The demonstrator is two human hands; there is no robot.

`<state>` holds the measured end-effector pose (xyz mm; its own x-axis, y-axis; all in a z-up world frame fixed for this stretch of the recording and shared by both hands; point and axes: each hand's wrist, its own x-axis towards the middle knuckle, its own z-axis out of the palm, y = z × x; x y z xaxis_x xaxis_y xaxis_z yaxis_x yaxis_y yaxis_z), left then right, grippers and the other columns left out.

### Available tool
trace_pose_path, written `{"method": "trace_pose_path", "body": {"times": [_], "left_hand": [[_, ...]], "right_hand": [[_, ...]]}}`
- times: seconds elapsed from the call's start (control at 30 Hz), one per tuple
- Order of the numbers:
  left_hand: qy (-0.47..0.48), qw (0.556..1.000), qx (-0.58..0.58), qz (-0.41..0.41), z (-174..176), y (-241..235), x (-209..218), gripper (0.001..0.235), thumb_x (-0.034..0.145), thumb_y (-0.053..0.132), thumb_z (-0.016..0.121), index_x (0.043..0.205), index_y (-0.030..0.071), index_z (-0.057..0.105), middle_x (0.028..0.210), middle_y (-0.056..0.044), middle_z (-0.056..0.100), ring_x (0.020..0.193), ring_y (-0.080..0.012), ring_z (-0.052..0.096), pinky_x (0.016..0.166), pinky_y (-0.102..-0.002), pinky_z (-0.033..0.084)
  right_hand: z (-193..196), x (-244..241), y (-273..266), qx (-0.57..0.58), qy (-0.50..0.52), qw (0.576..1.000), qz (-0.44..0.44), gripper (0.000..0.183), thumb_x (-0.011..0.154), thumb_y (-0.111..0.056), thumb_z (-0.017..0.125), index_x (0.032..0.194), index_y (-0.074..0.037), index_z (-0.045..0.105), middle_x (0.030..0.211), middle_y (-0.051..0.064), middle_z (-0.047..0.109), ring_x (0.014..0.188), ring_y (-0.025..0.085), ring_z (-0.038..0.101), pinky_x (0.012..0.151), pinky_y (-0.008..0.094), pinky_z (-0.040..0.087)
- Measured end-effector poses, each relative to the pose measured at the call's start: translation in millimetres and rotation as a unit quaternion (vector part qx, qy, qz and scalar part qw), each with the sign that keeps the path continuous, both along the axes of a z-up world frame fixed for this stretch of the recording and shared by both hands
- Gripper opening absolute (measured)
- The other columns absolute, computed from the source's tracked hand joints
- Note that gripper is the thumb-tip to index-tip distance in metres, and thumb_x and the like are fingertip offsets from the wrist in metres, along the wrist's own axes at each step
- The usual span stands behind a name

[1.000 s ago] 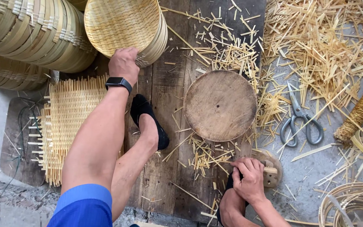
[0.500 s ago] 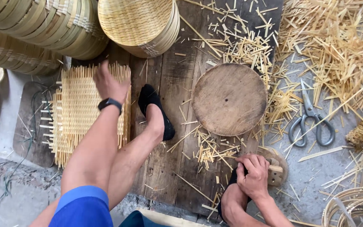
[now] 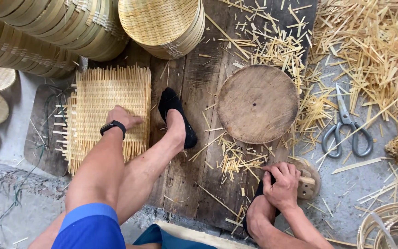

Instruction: The person repeatedly places a circular bamboo ring onto a woven bamboo mat, trims the excess mat material around the ring using shears, and then removes the ring to reveal a finished circular base. This process is repeated multiple times throughout the clip.

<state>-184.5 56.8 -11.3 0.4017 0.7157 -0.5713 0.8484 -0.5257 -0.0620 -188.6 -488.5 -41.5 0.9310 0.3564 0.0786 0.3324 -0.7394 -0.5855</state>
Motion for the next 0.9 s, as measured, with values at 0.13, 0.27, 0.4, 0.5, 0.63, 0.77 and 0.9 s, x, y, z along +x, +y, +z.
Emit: {"method": "trace_pose_path", "body": {"times": [0.13,0.27,0.4,0.5,0.63,0.77,0.9], "left_hand": [[0.007,1.0,0.014,-0.009,1,-11,10,0.106,0.07,0.055,0.097,0.132,-0.009,0.041,0.122,-0.029,0.061,0.11,-0.0374,0.063,0.093,-0.041,0.053],[0.039,0.997,-0.053,0.037,3,-8,15,0.04,0.086,0.036,0.08,0.107,0.004,0.067,0.105,-0.015,0.07,0.094,-0.0263,0.067,0.085,-0.042,0.057],[-0.003,0.983,0.062,-0.172,-6,51,-3,0.06,0.094,0.013,0.058,0.141,-0.02,0.039,0.12,-0.039,0.061,0.108,-0.0428,0.063,0.092,-0.047,0.05],[0.077,0.952,0.171,-0.244,134,-24,24,0.046,0.097,0.017,0.051,0.132,-0.012,0.053,0.109,-0.031,0.073,0.1,-0.0433,0.073,0.087,-0.052,0.058],[0.033,0.927,0.148,-0.343,254,-149,35,0.026,0.106,0.013,0.045,0.114,-0.005,0.061,0.09,-0.027,0.073,0.081,-0.0436,0.074,0.074,-0.054,0.06],[-0.156,0.836,-0.031,-0.525,243,-250,34,0.045,0.089,0.006,0.043,0.132,-0.004,0.043,0.131,-0.029,0.05,0.12,-0.0421,0.05,0.103,-0.055,0.04],[-0.165,0.741,-0.076,-0.647,121,-318,44,0.073,0.084,0.001,0.045,0.154,-0.008,0.023,0.161,-0.033,0.017,0.148,-0.0491,0.019,0.117,-0.064,0.017]], "right_hand": [[2,1,0,0.002,-0.008,1.0,-0.002,0.015,0.076,-0.01,0.071,0.088,-0.017,0.076,0.092,0.002,0.064,0.099,0.028,0.058,0.088,0.044,0.041],[4,3,0,0.016,-0.001,1.0,-0.001,0.015,0.076,-0.009,0.07,0.089,-0.016,0.076,0.092,0.002,0.064,0.098,0.028,0.058,0.088,0.044,0.041],[8,3,-2,0.031,-0.014,0.999,0.002,0.015,0.076,-0.009,0.07,0.089,-0.015,0.075,0.091,0.005,0.065,0.099,0.03,0.06,0.09,0.043,0.041],[-3,4,-7,0.08,-0.018,0.996,-0.017,0.015,0.081,-0.007,0.067,0.094,-0.012,0.073,0.091,0.004,0.069,0.096,0.026,0.065,0.095,0.043,0.042],[0,29,-16,0.121,0.04,0.989,-0.08,0.011,0.09,-0.011,0.066,0.097,-0.01,0.074,0.096,0.005,0.074,0.098,0.025,0.068,0.096,0.041,0.046],[37,86,-20,0.52,0.336,0.766,-0.175,0.028,0.097,-0.025,0.057,0.112,-0.006,0.071,0.106,0.009,0.078,0.102,0.026,0.072,0.093,0.04,0.058],[75,136,-30,0.73,0.505,0.45,-0.103,0.054,0.084,-0.038,0.072,0.121,0.001,0.069,0.102,0.016,0.076,0.09,0.026,0.074,0.077,0.042,0.061]]}}
